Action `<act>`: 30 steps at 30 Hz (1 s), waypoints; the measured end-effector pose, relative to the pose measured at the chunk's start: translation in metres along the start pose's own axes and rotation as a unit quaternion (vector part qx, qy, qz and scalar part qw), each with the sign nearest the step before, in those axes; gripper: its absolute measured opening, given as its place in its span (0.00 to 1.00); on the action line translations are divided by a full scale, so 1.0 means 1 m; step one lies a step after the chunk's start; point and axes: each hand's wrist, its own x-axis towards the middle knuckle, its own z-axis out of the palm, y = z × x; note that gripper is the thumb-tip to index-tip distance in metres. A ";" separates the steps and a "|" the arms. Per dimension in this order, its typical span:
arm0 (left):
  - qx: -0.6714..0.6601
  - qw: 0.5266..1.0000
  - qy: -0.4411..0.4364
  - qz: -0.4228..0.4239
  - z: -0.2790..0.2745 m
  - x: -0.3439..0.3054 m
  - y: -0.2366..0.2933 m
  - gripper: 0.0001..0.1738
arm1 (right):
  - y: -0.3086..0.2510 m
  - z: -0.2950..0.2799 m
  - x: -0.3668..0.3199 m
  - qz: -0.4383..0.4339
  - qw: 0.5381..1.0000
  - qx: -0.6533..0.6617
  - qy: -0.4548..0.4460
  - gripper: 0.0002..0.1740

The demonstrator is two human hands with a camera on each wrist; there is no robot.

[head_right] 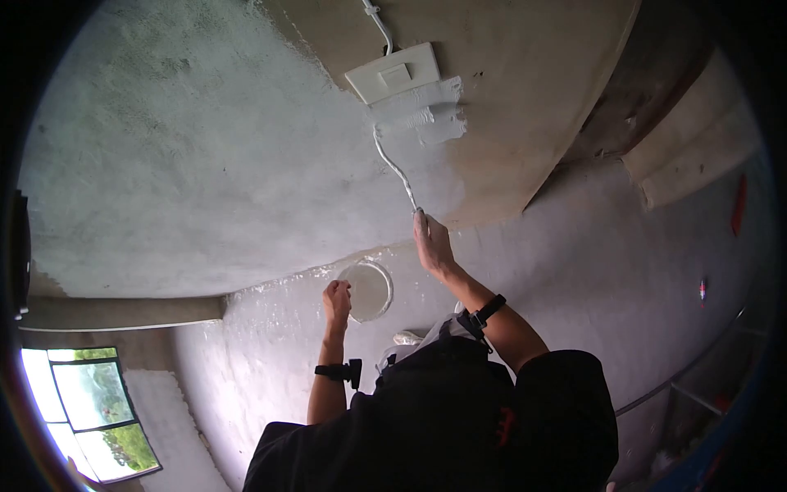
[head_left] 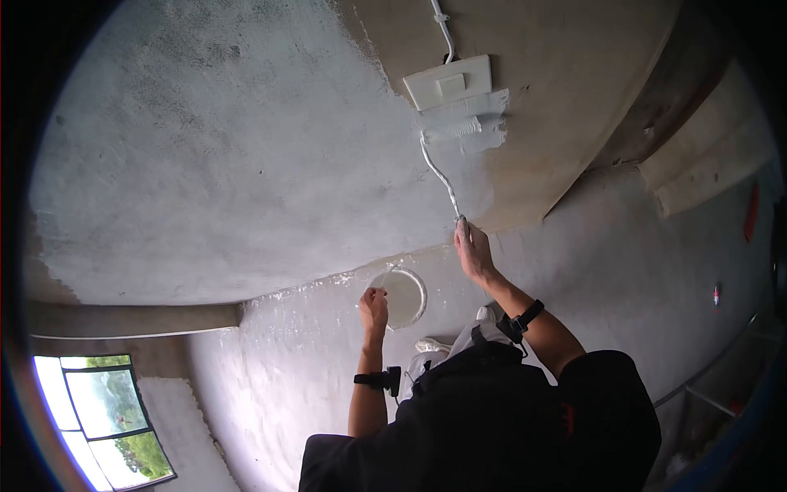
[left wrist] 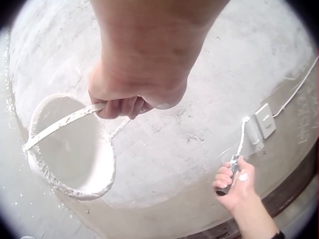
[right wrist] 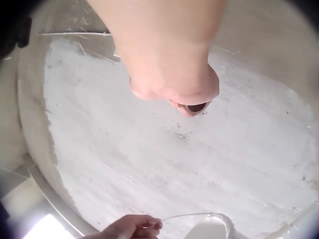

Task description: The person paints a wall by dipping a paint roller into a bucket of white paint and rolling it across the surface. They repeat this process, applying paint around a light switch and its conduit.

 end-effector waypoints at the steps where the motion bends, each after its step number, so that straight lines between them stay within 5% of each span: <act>1: 0.003 1.000 -0.002 -0.008 -0.001 -0.003 0.000 0.13 | -0.010 0.002 -0.001 0.009 1.000 -0.001 -0.001 0.28; 8: 0.010 0.999 -0.001 -0.036 0.003 -0.007 0.015 0.17 | -0.037 0.011 0.004 0.023 0.998 0.037 -0.047 0.28; 14: -0.015 1.000 -0.004 -0.025 0.000 -0.004 0.007 0.17 | 0.036 -0.002 -0.004 0.036 0.999 -0.003 -0.023 0.30; 16: -0.035 0.999 0.007 -0.037 -0.004 -0.004 0.002 0.16 | 0.061 -0.013 -0.013 0.169 0.985 0.010 -0.026 0.30; 20: -0.027 0.999 0.025 -0.025 -0.010 0.001 -0.016 0.14 | 0.119 -0.018 -0.013 0.148 0.989 0.015 -0.009 0.30; 30: -0.074 0.994 0.038 -0.074 -0.044 -0.016 -0.086 0.14 | 0.085 0.001 0.038 0.101 0.994 0.016 0.024 0.30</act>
